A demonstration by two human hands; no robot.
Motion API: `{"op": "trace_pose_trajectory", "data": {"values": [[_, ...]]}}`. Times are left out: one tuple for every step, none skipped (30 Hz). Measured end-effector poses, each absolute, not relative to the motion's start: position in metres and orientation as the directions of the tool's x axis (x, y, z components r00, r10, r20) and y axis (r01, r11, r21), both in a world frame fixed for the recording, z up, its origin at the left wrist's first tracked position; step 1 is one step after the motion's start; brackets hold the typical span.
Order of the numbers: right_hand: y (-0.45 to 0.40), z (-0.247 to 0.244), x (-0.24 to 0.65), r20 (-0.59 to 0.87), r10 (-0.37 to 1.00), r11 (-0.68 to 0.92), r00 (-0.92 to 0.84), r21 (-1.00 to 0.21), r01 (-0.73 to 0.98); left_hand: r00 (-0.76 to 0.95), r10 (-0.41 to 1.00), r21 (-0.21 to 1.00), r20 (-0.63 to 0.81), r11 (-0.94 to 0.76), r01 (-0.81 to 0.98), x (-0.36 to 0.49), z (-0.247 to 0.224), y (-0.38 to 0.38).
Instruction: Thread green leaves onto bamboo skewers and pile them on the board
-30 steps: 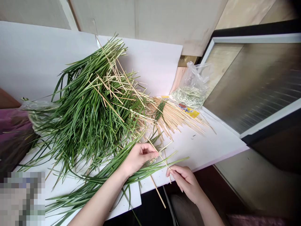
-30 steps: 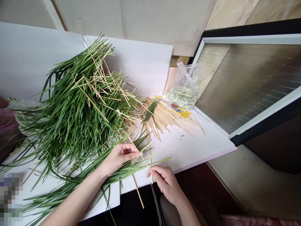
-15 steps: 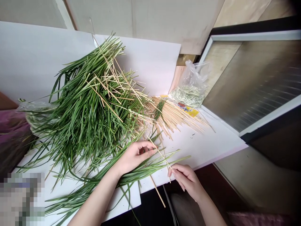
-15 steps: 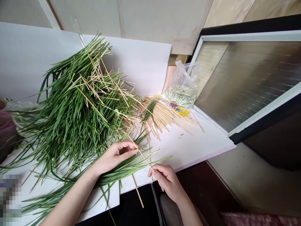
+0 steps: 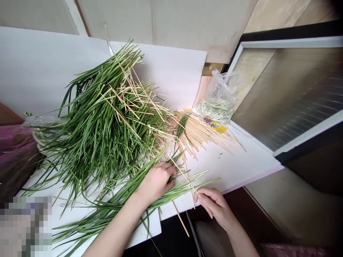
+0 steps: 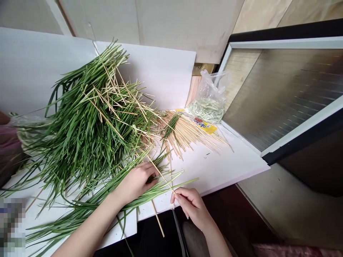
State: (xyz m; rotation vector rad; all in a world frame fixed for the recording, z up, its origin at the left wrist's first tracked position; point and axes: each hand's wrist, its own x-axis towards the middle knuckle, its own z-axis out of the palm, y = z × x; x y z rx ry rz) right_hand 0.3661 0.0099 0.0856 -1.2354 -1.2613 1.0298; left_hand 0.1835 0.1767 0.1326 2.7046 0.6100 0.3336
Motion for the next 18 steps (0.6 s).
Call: {"op": "trace_pose_trajectory", "data": {"values": [[0.0098, 0.0850, 0.3664, 0.105, 0.992, 0.098, 0.074, -0.991, 0.093, 0.876, 0.459, 0.372, 0.149, -0.847, 0.380, 0.1835, 0.1341, 0.1760], [0.0097, 0.0843, 0.3667, 0.104, 0.992, 0.097, 0.072, -0.991, 0.093, 0.872, 0.466, 0.362, 0.152, -0.847, 0.390, 0.1836, 0.1359, 0.1752], [0.0096, 0.0837, 0.3671, 0.100, 0.992, 0.094, 0.072, -0.991, 0.093, 0.867, 0.474, 0.352, 0.155, -0.846, 0.400, 0.1836, 0.1376, 0.1746], [0.0095, 0.0831, 0.3676, 0.098, 0.993, 0.091, 0.073, -0.991, 0.094, 0.862, 0.482, 0.343, 0.157, -0.845, 0.410, 0.1836, 0.1392, 0.1740], [0.0095, 0.0825, 0.3680, 0.095, 0.993, 0.087, 0.074, -0.992, 0.096, 0.857, 0.491, 0.337, 0.158, -0.842, 0.421, 0.1835, 0.1405, 0.1737], [0.0094, 0.0820, 0.3684, 0.093, 0.993, 0.086, 0.074, -0.992, 0.096, 0.852, 0.499, 0.331, 0.156, -0.839, 0.431, 0.1834, 0.1415, 0.1736], [0.0095, 0.0816, 0.3687, 0.091, 0.993, 0.084, 0.074, -0.992, 0.095, 0.848, 0.508, 0.325, 0.153, -0.836, 0.442, 0.1832, 0.1419, 0.1736], [0.0095, 0.0813, 0.3689, 0.089, 0.993, 0.082, 0.073, -0.992, 0.093, 0.844, 0.515, 0.316, 0.150, -0.834, 0.452, 0.1831, 0.1419, 0.1739], [0.0094, 0.0811, 0.3689, 0.087, 0.993, 0.081, 0.073, -0.993, 0.091, 0.842, 0.517, 0.302, 0.152, -0.836, 0.458, 0.1829, 0.1415, 0.1743], [0.0094, 0.0810, 0.3688, 0.087, 0.993, 0.080, 0.074, -0.993, 0.092, 0.843, 0.514, 0.286, 0.157, -0.841, 0.460, 0.1829, 0.1408, 0.1747], [0.0094, 0.0809, 0.3687, 0.087, 0.993, 0.079, 0.075, -0.992, 0.094, 0.846, 0.507, 0.266, 0.164, -0.849, 0.457, 0.1829, 0.1400, 0.1750], [0.0094, 0.0809, 0.3686, 0.086, 0.993, 0.079, 0.075, -0.992, 0.097, 0.851, 0.496, 0.245, 0.172, -0.858, 0.451, 0.1831, 0.1391, 0.1751], [0.0094, 0.0809, 0.3684, 0.085, 0.994, 0.077, 0.075, -0.992, 0.100, 0.855, 0.485, 0.223, 0.182, -0.868, 0.445, 0.1832, 0.1384, 0.1750], [0.0094, 0.0809, 0.3683, 0.085, 0.994, 0.077, 0.073, -0.992, 0.103, 0.860, 0.474, 0.204, 0.190, -0.876, 0.437, 0.1835, 0.1380, 0.1747], [0.0094, 0.0808, 0.3682, 0.084, 0.994, 0.077, 0.071, -0.992, 0.104, 0.863, 0.466, 0.193, 0.198, -0.881, 0.432, 0.1836, 0.1379, 0.1741], [0.0095, 0.0807, 0.3683, 0.084, 0.994, 0.076, 0.070, -0.992, 0.103, 0.861, 0.466, 0.193, 0.204, -0.882, 0.431, 0.1837, 0.1381, 0.1735], [0.0095, 0.0805, 0.3684, 0.082, 0.994, 0.075, 0.071, -0.992, 0.099, 0.855, 0.473, 0.208, 0.211, -0.877, 0.434, 0.1836, 0.1387, 0.1729], [0.0096, 0.0802, 0.3685, 0.082, 0.994, 0.076, 0.072, -0.993, 0.092, 0.842, 0.493, 0.242, 0.219, -0.863, 0.442, 0.1834, 0.1394, 0.1725]]}}
